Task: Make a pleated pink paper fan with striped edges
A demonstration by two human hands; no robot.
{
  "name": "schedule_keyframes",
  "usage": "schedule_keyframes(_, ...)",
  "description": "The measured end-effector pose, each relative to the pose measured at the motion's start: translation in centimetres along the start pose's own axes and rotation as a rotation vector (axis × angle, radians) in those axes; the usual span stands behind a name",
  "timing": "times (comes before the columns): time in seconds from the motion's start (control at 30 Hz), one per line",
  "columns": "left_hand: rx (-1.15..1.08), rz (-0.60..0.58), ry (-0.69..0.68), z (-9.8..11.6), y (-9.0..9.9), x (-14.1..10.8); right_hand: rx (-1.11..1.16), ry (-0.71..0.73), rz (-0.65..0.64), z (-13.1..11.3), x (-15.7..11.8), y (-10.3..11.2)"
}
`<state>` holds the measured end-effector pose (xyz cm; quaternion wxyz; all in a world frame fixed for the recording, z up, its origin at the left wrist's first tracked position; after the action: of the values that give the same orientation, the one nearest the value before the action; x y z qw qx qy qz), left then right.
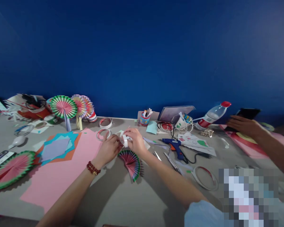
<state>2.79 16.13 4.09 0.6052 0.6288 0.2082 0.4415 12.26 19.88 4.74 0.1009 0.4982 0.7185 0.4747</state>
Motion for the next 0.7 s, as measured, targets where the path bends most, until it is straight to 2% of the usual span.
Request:
schedule_keyframes(0.07, 0.031, 0.09, 0.013, 0.0, 0.6, -0.5, -0.028, -0.065, -0.03, 0.5, 1.8, -0.3)
schedule_keyframes(0.13, 0.041, 0.219, 0.035, -0.1, 1.4, -1.2, -0.021, -0.054, -0.11, 0.3, 2.9, -1.5)
schedule_keyframes(0.2, 0.024, 0.286, 0.02, 0.1, 1.5, -1.8, 0.006, -0.026, -0.198, 0.1, 3.3, -2.8)
schedule_keyframes(0.27, 0.001, 0.235, -0.042, 0.7, 0.6, -1.8, 0.053, -0.003, -0.271, 0.2, 3.3, -3.6)
schedule_keyframes(0.37, -0.021, 0.13, -0.072, 0.7, -0.8, -1.4, 0.163, 0.021, -0.333, 1.2, 3.2, -3.3)
schedule_keyframes(0.5, -0.03, 0.073, -0.072, 0.7, -1.1, -0.8, 0.263, -0.035, -0.313, 4.0, 3.0, -1.7)
schedule_keyframes(0.6, -0.011, 0.003, -0.104, 1.2, -1.2, -0.4, 0.27, -0.059, -0.333, 5.1, 2.2, -1.7)
schedule_keyframes(0.7, 0.004, -0.026, -0.081, 0.3, -0.5, -0.5, 0.233, -0.095, -0.31, 6.2, 0.9, -1.0)
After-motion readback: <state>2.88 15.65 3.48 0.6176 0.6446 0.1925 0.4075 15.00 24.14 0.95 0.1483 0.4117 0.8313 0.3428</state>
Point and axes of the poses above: each hand's wrist, its own x-axis towards the middle knuckle, its own y-axis out of the back of the hand, z = x × y, the point moved 10 cm from there along x, towards the middle knuckle, and after that the axes turned 3 degrees about -z, right-handed, at the moved point
